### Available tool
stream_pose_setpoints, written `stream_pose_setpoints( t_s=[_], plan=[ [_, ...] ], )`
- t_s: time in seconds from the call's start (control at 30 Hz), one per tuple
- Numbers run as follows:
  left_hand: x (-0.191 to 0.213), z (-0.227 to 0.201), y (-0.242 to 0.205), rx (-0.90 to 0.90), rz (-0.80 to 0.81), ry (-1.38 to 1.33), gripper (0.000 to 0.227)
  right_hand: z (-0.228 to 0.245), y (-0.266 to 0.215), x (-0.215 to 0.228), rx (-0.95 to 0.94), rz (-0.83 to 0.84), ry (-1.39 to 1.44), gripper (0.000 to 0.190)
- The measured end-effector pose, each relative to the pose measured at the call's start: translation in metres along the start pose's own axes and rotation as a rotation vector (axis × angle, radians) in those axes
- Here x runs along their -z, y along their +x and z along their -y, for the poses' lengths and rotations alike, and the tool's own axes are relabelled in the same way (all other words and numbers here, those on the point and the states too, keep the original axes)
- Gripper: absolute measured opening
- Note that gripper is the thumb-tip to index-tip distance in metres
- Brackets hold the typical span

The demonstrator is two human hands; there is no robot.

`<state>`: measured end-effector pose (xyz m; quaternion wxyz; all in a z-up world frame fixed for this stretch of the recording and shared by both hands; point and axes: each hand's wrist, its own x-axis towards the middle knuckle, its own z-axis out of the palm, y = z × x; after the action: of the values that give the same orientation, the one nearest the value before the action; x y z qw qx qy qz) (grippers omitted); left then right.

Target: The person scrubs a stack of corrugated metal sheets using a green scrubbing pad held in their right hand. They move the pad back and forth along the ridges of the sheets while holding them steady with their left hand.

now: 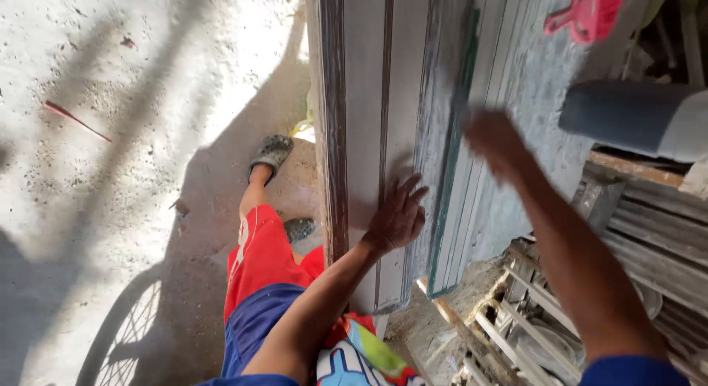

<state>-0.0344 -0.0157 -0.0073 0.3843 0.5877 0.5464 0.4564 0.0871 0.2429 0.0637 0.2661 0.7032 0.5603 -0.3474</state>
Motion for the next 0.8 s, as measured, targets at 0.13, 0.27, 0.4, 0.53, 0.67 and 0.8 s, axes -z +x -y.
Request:
stream_pose_setpoints(
  t_s=[0.13, 0.27, 0.4, 0.53, 0.67, 0.8],
  plan=[
    [-0.004, -0.001, -0.004, -0.019, 0.050, -0.010, 0.046, -0.029, -0.015, -0.024, 0.000, -0.077, -0.059, 0.029],
    [0.002, 0.004, 0.004, 0.016, -0.006, 0.013, 0.046, -0.012, -0.045, -0.060, 0.022, -0.171, -0.164, 0.037],
    [-0.004, 0.006, -0.002, -0.033, -0.036, -0.046, 0.045, -0.216, -0.128, -0.223, 0.035, -0.043, -0.436, 0.030],
    [-0.007, 0.004, 0.000, -0.029, 0.014, -0.015, 0.045, -0.411, -0.233, -0.364, 0.524, -0.031, -0.900, 0.019],
    [-0.015, -0.001, 0.004, -0.043, 0.100, 0.153, 0.049, -0.464, -0.314, -0.398, 0.058, 0.185, -0.710, 0.042],
    [-0.029, -0.004, 0.004, -0.095, 0.108, 0.321, 0.059, -0.381, -0.339, -0.335, -0.122, -0.194, 0.135, 0.052]
  ],
)
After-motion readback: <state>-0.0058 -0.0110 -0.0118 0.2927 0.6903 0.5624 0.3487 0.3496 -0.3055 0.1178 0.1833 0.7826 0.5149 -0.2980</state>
